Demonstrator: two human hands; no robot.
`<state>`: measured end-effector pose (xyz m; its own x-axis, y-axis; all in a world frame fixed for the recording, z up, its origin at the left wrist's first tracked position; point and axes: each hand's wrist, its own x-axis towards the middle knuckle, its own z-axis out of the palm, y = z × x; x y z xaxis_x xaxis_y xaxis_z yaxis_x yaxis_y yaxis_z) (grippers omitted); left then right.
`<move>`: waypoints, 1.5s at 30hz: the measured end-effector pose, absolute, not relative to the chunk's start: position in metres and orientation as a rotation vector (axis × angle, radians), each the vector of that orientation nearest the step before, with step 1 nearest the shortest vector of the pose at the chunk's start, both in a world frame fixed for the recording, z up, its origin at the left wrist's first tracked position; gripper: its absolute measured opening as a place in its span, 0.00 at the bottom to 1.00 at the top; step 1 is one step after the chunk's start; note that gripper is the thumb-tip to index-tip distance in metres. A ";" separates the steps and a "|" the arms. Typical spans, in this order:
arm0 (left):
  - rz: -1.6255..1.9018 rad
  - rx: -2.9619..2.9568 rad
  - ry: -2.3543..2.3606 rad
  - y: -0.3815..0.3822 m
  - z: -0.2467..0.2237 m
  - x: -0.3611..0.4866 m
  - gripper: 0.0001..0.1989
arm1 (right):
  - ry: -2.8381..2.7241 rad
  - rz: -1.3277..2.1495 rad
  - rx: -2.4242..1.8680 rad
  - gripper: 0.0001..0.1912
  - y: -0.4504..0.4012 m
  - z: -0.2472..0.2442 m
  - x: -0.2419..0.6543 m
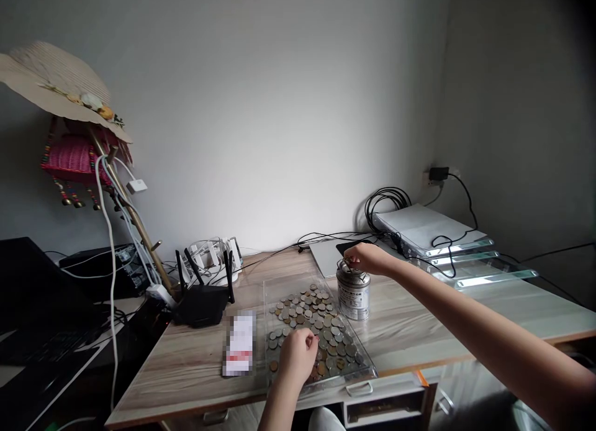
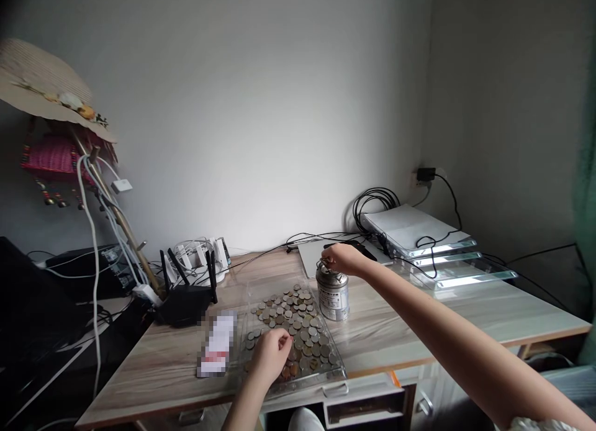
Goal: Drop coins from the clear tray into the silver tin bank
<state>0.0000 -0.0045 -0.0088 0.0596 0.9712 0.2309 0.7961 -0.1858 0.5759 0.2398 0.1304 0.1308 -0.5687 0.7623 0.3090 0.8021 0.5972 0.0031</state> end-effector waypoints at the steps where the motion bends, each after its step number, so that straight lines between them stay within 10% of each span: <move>1: 0.839 2.045 1.777 -0.004 -0.009 0.000 0.13 | -2.568 -0.168 -1.263 0.04 0.132 0.132 0.240; 34: 0.840 1.996 1.761 -0.003 -0.007 0.001 0.09 | -2.528 0.093 -1.414 0.04 0.149 0.128 0.241; 45: 0.883 2.028 1.879 -0.007 0.007 0.003 0.09 | -2.273 -0.235 -1.091 0.27 0.112 0.132 0.243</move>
<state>0.0033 -0.0070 0.0068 -0.0088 0.9639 0.2660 0.8198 -0.1454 0.5540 0.2433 0.1117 0.1322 -0.4819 0.6508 0.5867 0.7570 0.6465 -0.0953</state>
